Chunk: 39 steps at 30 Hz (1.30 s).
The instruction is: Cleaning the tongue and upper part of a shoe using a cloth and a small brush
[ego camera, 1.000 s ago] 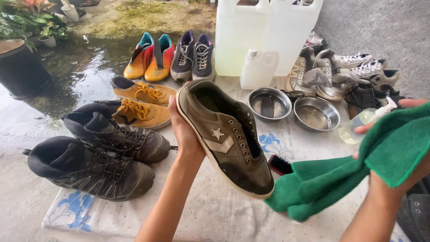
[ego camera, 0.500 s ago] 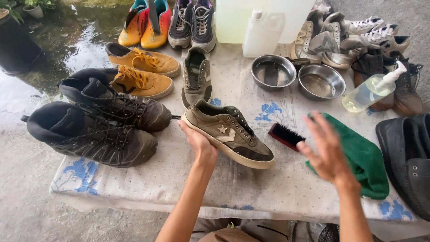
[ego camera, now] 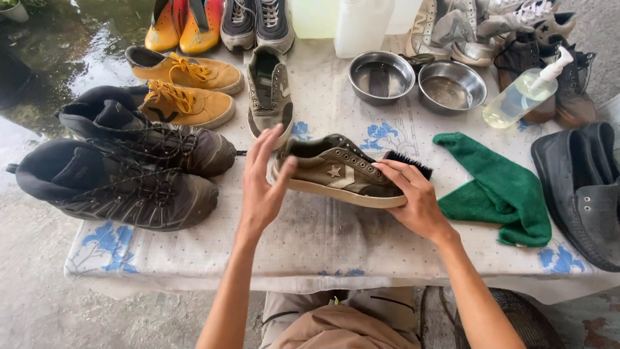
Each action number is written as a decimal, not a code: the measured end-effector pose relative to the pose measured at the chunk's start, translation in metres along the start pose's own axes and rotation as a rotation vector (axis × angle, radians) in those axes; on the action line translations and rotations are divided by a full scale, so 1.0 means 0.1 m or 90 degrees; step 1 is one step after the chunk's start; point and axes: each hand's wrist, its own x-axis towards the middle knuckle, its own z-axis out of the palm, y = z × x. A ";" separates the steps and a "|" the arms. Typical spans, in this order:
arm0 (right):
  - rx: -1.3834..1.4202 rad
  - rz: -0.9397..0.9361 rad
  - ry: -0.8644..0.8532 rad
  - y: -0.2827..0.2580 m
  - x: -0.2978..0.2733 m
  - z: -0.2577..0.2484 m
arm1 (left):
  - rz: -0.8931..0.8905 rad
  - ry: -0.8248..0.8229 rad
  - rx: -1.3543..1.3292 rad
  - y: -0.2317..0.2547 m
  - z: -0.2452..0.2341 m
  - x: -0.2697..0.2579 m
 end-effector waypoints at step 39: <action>0.257 0.082 -0.102 -0.07 0.10 -0.19 | 0.031 -0.510 0.088 0.27 0.19 0.36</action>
